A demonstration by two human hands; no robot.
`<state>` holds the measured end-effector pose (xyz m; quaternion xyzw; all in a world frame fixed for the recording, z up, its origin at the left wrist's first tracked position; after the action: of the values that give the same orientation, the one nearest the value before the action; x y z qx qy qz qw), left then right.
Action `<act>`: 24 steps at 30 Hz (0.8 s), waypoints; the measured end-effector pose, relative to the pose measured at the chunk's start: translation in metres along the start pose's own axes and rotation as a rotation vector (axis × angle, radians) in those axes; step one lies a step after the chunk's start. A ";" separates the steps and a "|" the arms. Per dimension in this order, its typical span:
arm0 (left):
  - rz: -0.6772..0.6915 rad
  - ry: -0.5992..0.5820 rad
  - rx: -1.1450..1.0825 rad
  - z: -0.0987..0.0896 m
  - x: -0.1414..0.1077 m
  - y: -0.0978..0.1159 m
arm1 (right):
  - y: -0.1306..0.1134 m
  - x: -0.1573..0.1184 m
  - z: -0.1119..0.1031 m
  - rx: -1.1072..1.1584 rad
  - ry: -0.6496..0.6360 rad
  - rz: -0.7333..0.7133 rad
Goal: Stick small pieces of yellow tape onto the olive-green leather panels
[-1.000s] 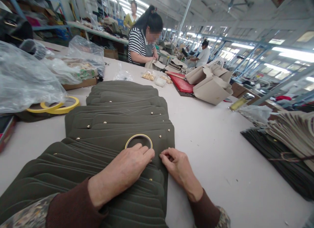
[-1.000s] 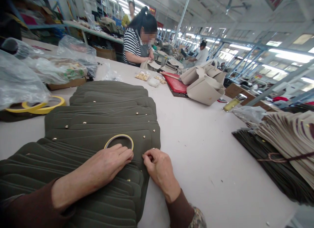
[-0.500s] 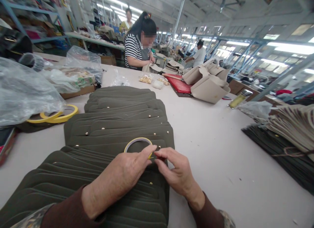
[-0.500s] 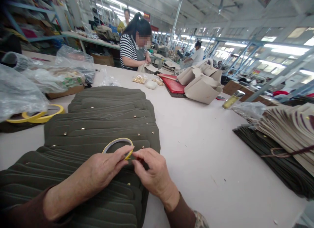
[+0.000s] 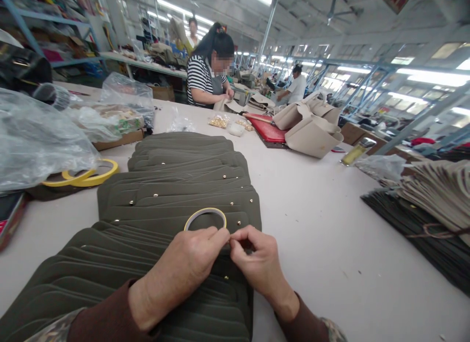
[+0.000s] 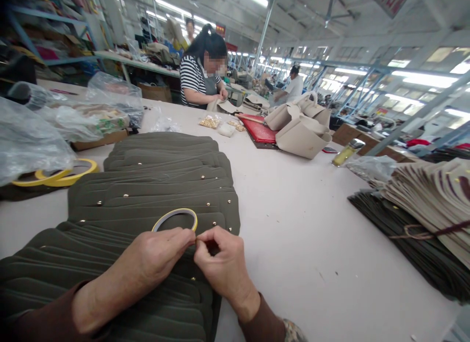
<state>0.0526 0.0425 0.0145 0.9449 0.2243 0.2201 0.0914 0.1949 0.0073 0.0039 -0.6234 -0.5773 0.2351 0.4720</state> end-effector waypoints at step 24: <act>-0.154 -0.195 0.209 0.008 0.005 -0.011 | 0.050 0.026 -0.007 -0.079 -0.006 0.299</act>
<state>0.0564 0.0541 0.0064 0.9462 0.3079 0.0950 0.0304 0.2312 0.0357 -0.0292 -0.7197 -0.4885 0.2817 0.4050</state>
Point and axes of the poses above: each hand's wrist, its own x-axis towards the middle knuckle, its own z-axis out of the palm, y = z × x, the point moved 4 cm from there along x, towards the middle knuckle, and after that the axes turned 6 degrees about z, right-handed, at the moved point
